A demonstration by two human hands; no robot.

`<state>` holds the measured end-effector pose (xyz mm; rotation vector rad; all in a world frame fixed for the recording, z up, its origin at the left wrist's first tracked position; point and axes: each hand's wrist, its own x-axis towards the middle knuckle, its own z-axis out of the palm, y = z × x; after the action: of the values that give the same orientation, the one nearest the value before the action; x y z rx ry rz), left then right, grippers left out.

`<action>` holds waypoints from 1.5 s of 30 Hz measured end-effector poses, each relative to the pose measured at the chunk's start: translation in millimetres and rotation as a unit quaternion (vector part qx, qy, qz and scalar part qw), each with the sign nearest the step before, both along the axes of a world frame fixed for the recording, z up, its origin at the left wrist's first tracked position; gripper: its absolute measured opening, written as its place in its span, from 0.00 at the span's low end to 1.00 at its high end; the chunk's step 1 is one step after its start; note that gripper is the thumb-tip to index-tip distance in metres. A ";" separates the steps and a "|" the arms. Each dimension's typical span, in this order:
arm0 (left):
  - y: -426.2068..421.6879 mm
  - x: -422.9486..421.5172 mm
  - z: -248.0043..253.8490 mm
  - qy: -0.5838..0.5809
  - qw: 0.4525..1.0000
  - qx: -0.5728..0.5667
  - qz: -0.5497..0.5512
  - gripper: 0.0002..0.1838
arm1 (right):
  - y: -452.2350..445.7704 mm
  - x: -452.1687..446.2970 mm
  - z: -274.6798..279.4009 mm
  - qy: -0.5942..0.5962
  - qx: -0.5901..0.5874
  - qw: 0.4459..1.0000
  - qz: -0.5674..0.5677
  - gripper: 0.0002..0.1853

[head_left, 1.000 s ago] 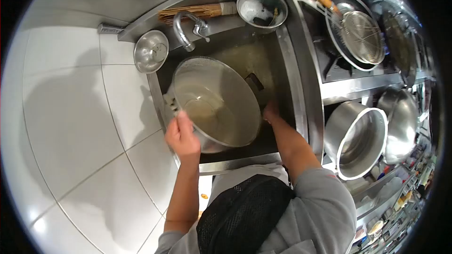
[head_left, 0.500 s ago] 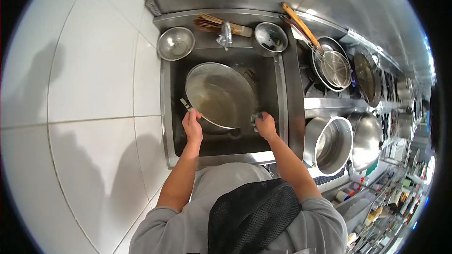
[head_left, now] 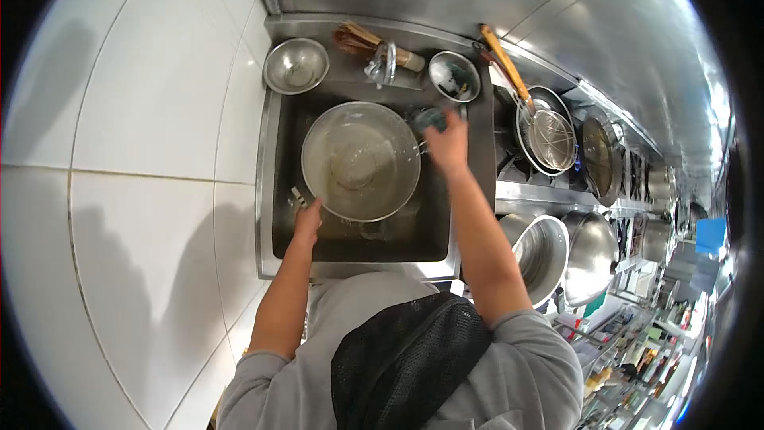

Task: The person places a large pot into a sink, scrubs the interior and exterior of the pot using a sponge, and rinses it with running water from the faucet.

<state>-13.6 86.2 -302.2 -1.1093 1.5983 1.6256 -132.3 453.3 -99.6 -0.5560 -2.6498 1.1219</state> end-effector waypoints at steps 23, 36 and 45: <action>183.7 -141.9 215.4 0.656 0.684 -0.060 -0.312 0.19 | 12.1 44.2 33.2 -0.066 0.213 0.940 0.257 0.21; 181.8 -86.6 155.6 0.323 0.827 0.196 -0.417 0.52 | -56.9 81.6 69.3 -0.223 0.240 0.835 0.442 0.21; 183.2 -97.3 178.3 0.371 0.799 0.097 -0.464 0.34 | -38.4 107.2 54.1 -0.169 0.150 0.901 0.370 0.21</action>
<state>-110.9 269.4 -123.9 0.5254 1.8885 1.4686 -25.1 414.9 -45.5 0.4040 -3.3737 0.7616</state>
